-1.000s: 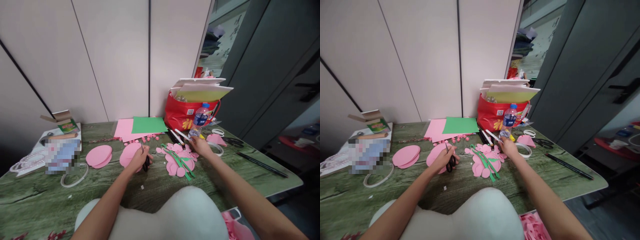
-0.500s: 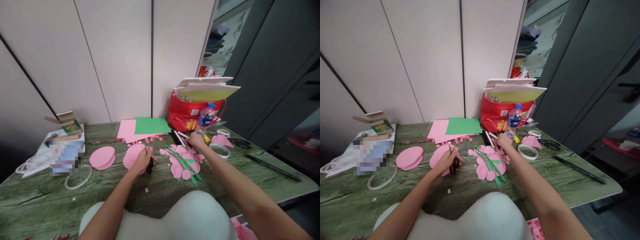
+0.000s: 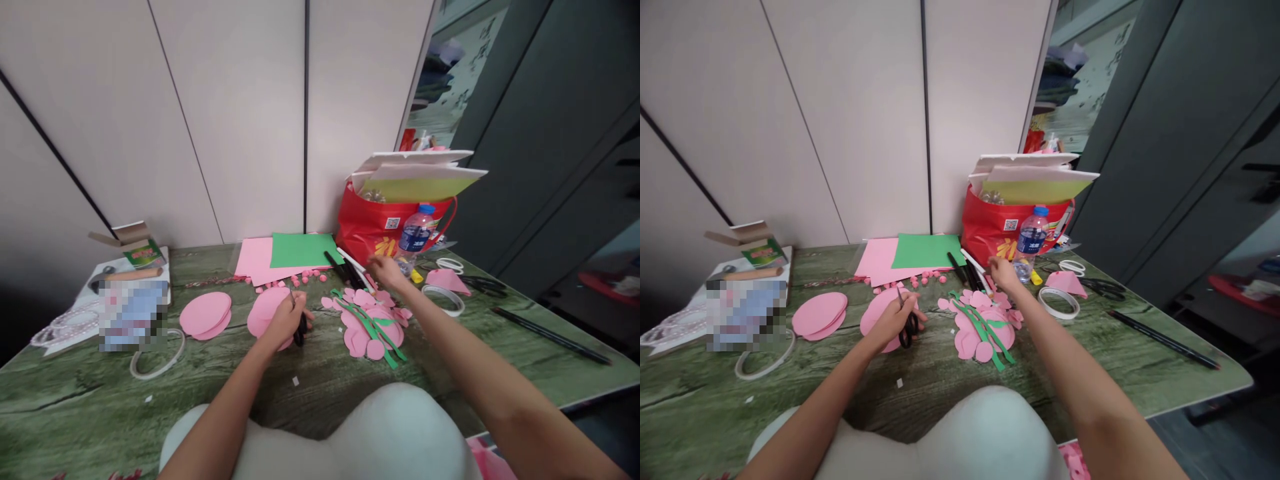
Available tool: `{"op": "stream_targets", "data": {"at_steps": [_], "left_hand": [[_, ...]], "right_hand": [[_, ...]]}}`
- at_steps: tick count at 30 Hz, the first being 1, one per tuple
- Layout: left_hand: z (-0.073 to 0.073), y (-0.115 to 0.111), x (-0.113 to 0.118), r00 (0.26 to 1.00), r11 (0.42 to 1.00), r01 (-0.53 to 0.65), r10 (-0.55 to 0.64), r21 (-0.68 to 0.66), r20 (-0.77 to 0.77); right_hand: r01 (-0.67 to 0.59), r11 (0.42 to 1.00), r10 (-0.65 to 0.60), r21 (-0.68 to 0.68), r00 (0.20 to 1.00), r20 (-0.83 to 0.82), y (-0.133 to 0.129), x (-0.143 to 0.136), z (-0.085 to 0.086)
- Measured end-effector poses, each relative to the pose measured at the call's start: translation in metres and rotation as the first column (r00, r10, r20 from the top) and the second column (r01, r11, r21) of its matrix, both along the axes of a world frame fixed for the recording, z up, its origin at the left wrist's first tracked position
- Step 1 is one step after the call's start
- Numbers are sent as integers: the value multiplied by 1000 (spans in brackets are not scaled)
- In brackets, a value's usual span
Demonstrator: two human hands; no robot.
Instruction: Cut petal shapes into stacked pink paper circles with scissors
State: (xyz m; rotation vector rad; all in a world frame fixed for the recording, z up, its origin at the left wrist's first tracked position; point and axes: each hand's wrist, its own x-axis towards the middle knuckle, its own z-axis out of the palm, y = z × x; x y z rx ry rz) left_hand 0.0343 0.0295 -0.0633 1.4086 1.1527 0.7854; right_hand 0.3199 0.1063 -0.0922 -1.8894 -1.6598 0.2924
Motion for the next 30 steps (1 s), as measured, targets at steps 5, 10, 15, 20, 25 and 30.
{"op": "stream_targets", "data": {"at_steps": [5,10,15,20,25,30], "left_hand": [[-2,1,1,1000,1000,11,-11,-4,-5],[-4,1,1,1000,1000,-15,15,-10,-6],[-4,3,1,999,999,-33,33,-17,3],[-4,4,3,999,999,-42,42,-26,12],[-5,4,4,999,999,-44,44,-31,18],[-5,3,1,1000,999,-28,28,-35,10]], "right_hand": [[-133,982,147,-133,983,106,-16,9,-18],[-233,959,258,-163,953,159,-34,9,-27],[-330,931,357,-157,912,201,-76,11,-28],[-325,933,354,-155,905,236,-99,10,-11],[-178,977,205,-116,936,286,-62,-24,13],[-89,990,119,-111,946,302,-16,-100,8]]}}
